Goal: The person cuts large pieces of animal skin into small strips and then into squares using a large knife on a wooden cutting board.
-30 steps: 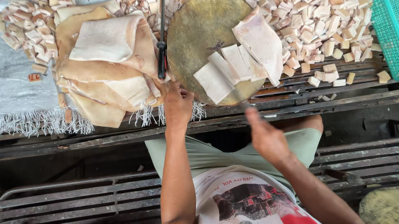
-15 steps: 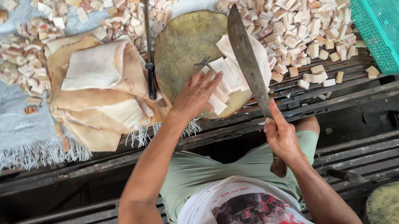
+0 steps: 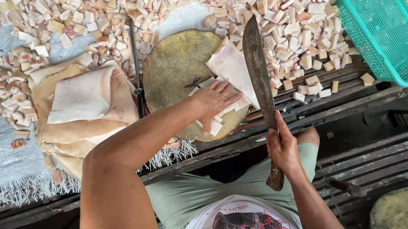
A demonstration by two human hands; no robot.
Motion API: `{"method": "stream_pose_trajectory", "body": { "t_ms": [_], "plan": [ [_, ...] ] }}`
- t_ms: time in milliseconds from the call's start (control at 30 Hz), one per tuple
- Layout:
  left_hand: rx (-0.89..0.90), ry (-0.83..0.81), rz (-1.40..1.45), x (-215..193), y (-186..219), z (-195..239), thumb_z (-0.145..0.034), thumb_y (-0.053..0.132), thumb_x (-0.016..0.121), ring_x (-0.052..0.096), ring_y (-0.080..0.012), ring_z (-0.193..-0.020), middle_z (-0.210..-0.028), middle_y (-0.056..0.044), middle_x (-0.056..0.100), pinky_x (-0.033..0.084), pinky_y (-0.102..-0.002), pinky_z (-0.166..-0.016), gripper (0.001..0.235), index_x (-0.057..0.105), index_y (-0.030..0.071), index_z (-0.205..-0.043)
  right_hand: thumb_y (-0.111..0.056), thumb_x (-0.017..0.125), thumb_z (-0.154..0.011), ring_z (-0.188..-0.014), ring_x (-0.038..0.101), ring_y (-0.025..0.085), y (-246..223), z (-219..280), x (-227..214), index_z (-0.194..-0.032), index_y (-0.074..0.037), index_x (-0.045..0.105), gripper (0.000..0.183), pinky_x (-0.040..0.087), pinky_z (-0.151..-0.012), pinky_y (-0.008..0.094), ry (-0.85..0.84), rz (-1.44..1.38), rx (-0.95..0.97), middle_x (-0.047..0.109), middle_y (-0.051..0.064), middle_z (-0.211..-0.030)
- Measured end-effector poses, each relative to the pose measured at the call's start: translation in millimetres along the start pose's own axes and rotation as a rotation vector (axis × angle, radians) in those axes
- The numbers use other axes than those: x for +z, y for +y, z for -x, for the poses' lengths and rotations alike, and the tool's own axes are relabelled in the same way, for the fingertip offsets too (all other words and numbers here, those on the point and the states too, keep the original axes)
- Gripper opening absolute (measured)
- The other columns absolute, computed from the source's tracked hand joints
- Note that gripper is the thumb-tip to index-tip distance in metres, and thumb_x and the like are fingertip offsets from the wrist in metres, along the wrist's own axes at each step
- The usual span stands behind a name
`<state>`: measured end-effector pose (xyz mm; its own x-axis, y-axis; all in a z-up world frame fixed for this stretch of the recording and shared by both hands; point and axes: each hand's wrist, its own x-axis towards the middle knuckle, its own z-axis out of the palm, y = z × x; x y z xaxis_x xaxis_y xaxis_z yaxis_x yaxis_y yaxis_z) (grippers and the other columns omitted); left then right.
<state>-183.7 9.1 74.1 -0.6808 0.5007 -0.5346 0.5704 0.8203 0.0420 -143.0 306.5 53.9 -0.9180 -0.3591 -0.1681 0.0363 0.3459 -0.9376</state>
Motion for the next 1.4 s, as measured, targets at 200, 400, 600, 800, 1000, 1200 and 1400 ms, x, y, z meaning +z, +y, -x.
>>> {"method": "stream_pose_trajectory", "body": {
  "t_ms": [200,400,600,800,1000,1200,1400],
  "plan": [
    [0.023,-0.039,-0.033,-7.4,-10.4,-6.5,-0.038,0.07,0.097,0.015,-0.0412,-0.156,-0.166,-0.026,0.019,0.012,-0.055,-0.126,0.171,0.004,0.0,-0.163,-0.005,0.046,-0.105,-0.055,0.049,0.006,3.3,-7.8,-1.9,-0.164,-0.01,0.029,0.062,0.045,-0.047,0.024,-0.021,-0.026,0.013,0.055,0.001,-0.069],
    [0.006,-0.043,0.044,9.1,-5.6,11.3,-0.053,0.055,0.097,0.028,-0.0404,-0.147,-0.159,-0.025,0.028,0.027,-0.054,-0.119,0.141,0.021,-0.004,-0.157,-0.004,0.046,-0.104,-0.053,0.049,0.006,-2.2,-2.3,-0.5,-0.164,-0.01,0.026,0.063,0.044,-0.046,0.025,-0.044,-0.015,0.047,0.055,0.0,-0.07],
    [-0.081,0.14,0.287,25.4,1.7,37.5,-0.07,0.023,0.087,0.054,-0.0338,-0.125,-0.131,-0.015,0.056,0.04,-0.061,-0.11,0.078,0.051,0.0,-0.135,-0.004,0.046,-0.104,-0.051,0.047,0.007,-8.5,-5.7,12.3,-0.164,-0.01,0.027,0.063,0.042,-0.044,0.025,-0.08,-0.053,0.065,0.053,0.001,-0.068],
    [-0.136,0.197,0.39,53.7,13.7,48.4,-0.082,0.012,0.072,0.068,-0.0383,-0.097,-0.098,-0.021,0.07,0.052,-0.056,-0.101,0.061,0.047,0.0,-0.136,-0.003,0.045,-0.104,-0.051,0.049,0.007,-13.8,-7.7,24.9,-0.165,-0.01,0.025,0.064,0.045,-0.044,0.025,-0.116,-0.085,0.049,0.054,0.002,-0.068],
    [-0.286,0.504,0.283,72.2,33.3,40.5,-0.077,-0.008,0.062,0.068,-0.0367,-0.087,-0.092,-0.027,0.068,0.055,-0.051,-0.088,0.053,0.046,-0.002,-0.127,-0.003,0.044,-0.104,-0.05,0.052,0.009,-19.4,-12.2,35.3,-0.164,-0.01,0.024,0.064,0.047,-0.043,0.028,-0.142,-0.079,0.054,0.057,0.004,-0.071],
    [-0.49,0.381,0.497,62.5,17.9,58.8,-0.089,-0.002,0.059,0.069,-0.0338,-0.081,-0.088,-0.025,0.068,0.055,-0.051,-0.092,0.038,0.046,0.0,-0.124,-0.004,0.044,-0.104,-0.05,0.053,0.01,-24.4,-15.1,38.1,-0.165,-0.011,0.024,0.065,0.048,-0.043,0.027,-0.145,-0.103,0.039,0.057,0.004,-0.07],
    [-0.914,0.575,0.673,45.2,-63.3,86.4,-0.079,0.004,0.069,0.071,-0.0374,-0.092,-0.104,-0.026,0.068,0.058,-0.046,-0.086,0.062,0.042,-0.004,-0.135,-0.004,0.045,-0.103,-0.05,0.052,0.01,-27.8,-19.1,37.2,-0.165,-0.011,0.022,0.066,0.047,-0.044,0.027,-0.129,-0.122,0.048,0.056,0.004,-0.07]
  ]
}}
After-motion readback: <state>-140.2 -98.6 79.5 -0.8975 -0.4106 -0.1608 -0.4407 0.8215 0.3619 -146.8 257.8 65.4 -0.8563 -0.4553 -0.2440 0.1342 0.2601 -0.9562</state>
